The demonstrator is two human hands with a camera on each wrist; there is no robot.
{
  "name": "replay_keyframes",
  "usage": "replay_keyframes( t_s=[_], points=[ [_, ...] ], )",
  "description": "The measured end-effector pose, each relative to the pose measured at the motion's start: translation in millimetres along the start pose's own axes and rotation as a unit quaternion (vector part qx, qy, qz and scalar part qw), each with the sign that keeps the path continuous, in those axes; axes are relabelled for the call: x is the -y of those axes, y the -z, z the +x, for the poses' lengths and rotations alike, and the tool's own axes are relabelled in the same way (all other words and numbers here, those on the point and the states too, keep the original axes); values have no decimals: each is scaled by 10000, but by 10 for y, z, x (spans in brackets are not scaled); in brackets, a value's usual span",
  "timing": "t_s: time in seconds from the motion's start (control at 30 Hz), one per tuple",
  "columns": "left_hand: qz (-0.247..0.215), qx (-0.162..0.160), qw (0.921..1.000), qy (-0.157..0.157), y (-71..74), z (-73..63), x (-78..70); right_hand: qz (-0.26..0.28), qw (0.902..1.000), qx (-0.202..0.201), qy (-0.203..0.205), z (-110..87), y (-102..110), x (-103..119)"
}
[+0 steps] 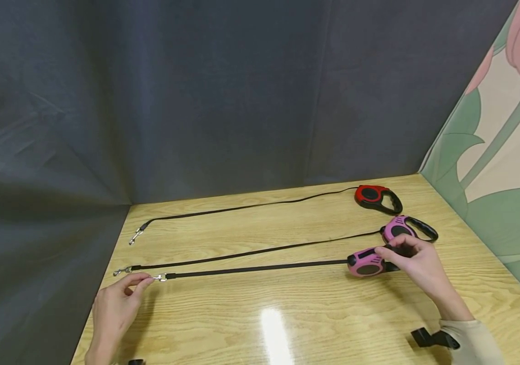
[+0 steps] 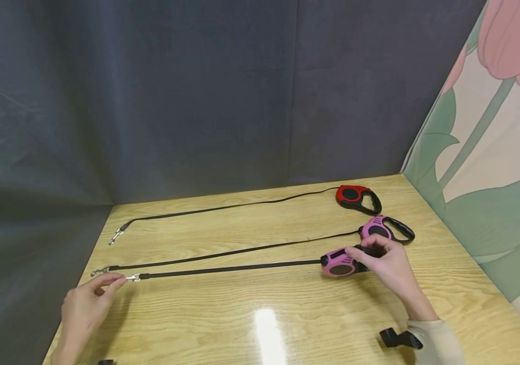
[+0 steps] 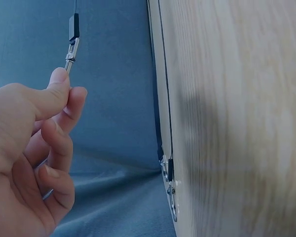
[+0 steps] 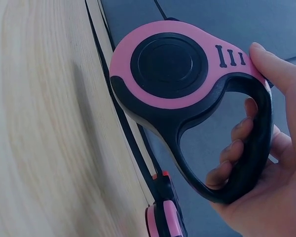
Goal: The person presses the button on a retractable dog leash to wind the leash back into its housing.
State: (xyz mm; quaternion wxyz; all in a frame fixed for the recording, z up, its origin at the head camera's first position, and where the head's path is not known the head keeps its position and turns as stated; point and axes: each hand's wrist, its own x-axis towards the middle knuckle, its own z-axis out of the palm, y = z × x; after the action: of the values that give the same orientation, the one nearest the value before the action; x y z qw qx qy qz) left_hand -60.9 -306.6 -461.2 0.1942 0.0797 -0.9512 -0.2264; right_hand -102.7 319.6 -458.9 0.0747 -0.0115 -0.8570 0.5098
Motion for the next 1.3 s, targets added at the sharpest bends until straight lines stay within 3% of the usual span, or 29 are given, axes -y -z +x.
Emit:
replay_keyframes(
  t_s=[0.17, 0.4, 1.3],
  points=[
    [0, 7, 10000, -44, -1, -6, -7, -21, 10000, -5, 43, 4, -9, 17],
    [-56, -216, 9995, -244, -25, -9, -10, -165, 9999, 32, 2, 15, -26, 46],
    [60, -47, 9997, -214, -26, -3, -33, -112, 9998, 102, 145, -2, -103, 100]
  ],
)
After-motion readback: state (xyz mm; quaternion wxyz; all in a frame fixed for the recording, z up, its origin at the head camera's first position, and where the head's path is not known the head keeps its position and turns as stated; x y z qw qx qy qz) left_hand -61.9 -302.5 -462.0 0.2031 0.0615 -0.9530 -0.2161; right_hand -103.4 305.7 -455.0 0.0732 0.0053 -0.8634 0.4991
